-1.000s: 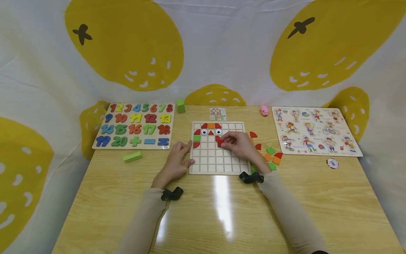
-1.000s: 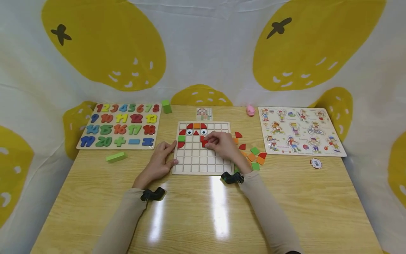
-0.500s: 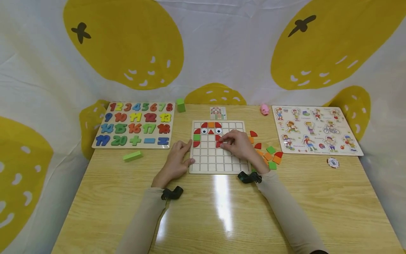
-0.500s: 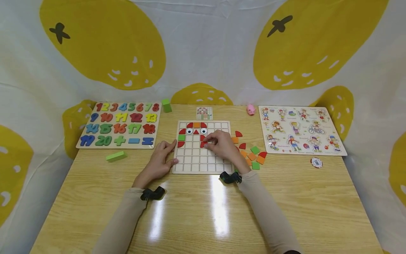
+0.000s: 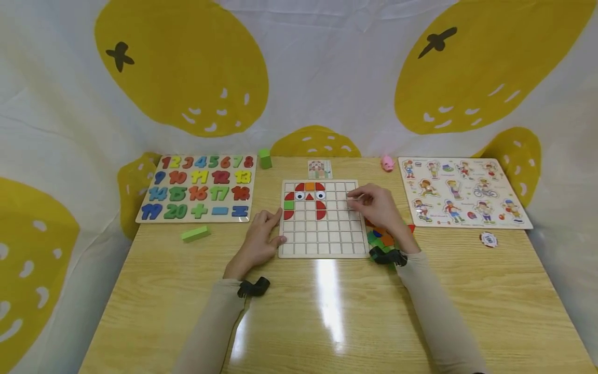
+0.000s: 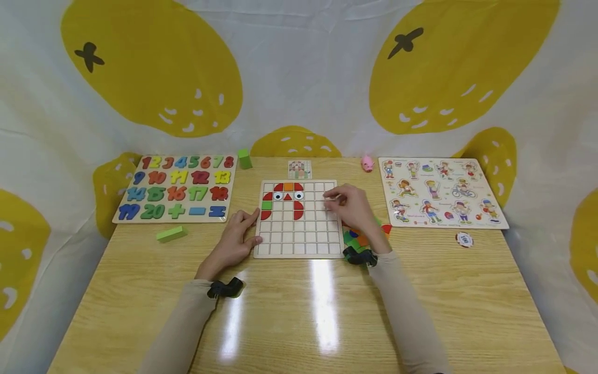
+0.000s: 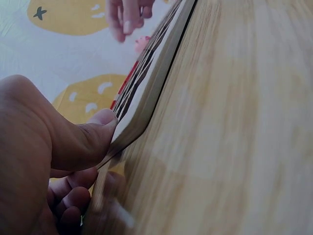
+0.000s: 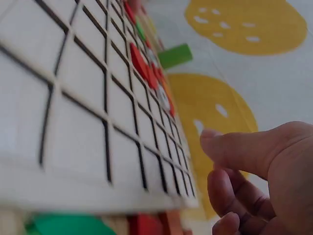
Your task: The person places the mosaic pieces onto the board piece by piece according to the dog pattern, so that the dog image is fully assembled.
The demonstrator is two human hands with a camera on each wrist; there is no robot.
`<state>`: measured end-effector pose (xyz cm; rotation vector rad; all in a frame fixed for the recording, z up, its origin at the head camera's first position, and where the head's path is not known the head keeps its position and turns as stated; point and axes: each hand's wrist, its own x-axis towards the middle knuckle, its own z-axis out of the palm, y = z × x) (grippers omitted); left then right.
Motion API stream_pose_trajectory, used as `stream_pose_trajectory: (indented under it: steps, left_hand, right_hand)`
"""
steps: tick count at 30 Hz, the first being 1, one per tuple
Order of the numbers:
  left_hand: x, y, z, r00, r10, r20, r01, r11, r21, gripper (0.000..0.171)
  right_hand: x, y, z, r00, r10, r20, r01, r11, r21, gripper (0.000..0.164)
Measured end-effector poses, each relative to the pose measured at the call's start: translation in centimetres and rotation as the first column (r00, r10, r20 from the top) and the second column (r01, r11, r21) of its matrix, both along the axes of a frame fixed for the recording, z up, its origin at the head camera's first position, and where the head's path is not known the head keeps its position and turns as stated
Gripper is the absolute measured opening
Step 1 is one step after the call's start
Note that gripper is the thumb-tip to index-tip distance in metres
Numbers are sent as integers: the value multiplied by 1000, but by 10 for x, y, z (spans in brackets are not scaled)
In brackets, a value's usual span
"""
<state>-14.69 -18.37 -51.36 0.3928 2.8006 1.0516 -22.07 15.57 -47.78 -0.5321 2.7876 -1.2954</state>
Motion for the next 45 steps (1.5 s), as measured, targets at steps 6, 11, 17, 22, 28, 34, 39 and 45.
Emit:
stream_pose_trajectory:
  steps: [6, 11, 17, 22, 28, 34, 39, 45]
  left_hand:
    - [5, -8, -1, 999, 45, 9, -45, 999, 3, 74]
    - [6, -12, -2, 998, 55, 7, -55, 998, 20, 74]
    - [6, -9, -4, 999, 33, -2, -33, 999, 36, 74]
    - [3, -6, -2, 1000, 31, -5, -31, 999, 26, 74]
    - [0, -3, 0, 1000, 12, -7, -12, 1000, 12, 74]
    - [1, -2, 1, 1000, 11, -11, -11, 1000, 8, 74]
    - [0, -1, 0, 1000, 4, -9, -4, 1000, 7, 75]
    - [0, 0, -1, 999, -8, -35, 8, 1000, 12, 74]
  right_hand:
    - [-11, 41, 0, 996, -87, 18, 84, 987, 138, 31]
    - [-21, 40, -8, 995, -40, 96, 21, 981, 192, 32]
    - [-23, 35, -9, 988, -70, 134, 38, 974, 224, 19]
    - [-21, 41, -8, 992, -53, 118, 29, 979, 200, 15]
    - [-16, 45, -7, 993, -67, 101, 60, 995, 78, 15]
    - [-11, 20, 4, 984, -28, 176, 71, 966, -248, 20]
    - [-14, -4, 5, 968, -3, 251, 85, 944, -319, 26]
    - [-11, -37, 7, 970, 22, 242, 71, 927, -369, 39]
